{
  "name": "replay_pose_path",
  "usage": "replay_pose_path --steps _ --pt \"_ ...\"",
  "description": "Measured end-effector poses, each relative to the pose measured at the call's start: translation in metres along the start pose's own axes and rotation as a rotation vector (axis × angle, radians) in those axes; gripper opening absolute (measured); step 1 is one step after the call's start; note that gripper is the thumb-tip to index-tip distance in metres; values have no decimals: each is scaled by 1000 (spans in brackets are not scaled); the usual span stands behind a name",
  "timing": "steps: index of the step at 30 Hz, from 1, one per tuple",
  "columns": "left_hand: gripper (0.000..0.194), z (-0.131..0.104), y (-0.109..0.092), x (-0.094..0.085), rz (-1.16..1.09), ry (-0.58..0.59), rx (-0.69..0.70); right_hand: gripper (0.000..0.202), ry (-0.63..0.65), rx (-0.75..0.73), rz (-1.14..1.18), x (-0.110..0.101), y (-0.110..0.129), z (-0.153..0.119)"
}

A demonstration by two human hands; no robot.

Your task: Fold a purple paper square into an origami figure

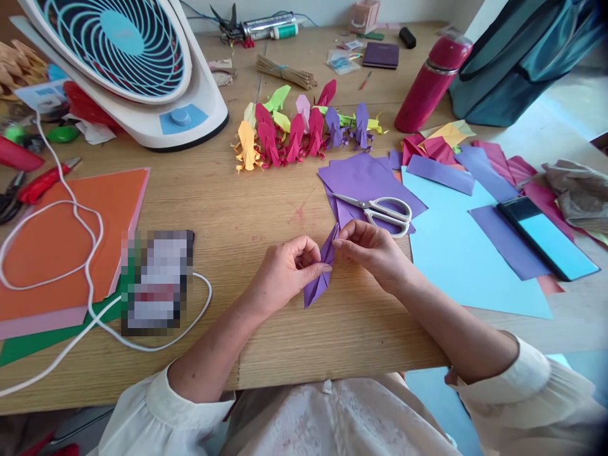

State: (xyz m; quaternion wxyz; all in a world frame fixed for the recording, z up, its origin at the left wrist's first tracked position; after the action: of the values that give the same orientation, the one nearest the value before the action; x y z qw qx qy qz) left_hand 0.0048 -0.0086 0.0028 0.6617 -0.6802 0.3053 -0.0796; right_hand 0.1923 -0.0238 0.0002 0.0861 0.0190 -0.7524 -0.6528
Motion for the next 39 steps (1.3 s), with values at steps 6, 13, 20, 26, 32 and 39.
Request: replay_pose_path --steps 6,13,20,26,32,39 --pt "23 3 -1 0 -109 27 -47 37 43 10 9 0 3 0" --pt "20 5 2 0 -90 55 -45 35 144 56 -79 -10 -2 4" --pt "16 2 3 1 36 89 3 24 236 86 -233 -19 -9 6" --pt "19 2 2 0 -12 123 -6 26 230 123 -219 -19 -5 4" --pt "19 3 6 2 15 111 17 28 227 129 -184 -17 -3 5" --pt "23 5 6 3 -21 63 15 31 214 84 -181 -16 -5 6"
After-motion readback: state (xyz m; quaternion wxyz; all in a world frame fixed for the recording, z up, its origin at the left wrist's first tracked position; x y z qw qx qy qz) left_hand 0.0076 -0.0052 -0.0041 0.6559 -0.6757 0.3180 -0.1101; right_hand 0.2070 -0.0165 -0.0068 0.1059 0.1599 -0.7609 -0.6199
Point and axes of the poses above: each hand's wrist, its own z-axis towards the middle knuckle, its own x-axis out of the palm, y = z × x, the point moved 1 cm from there along z, towards the middle knuckle, and after that the axes turned 4 degrees about y, right-handed, at the moved point
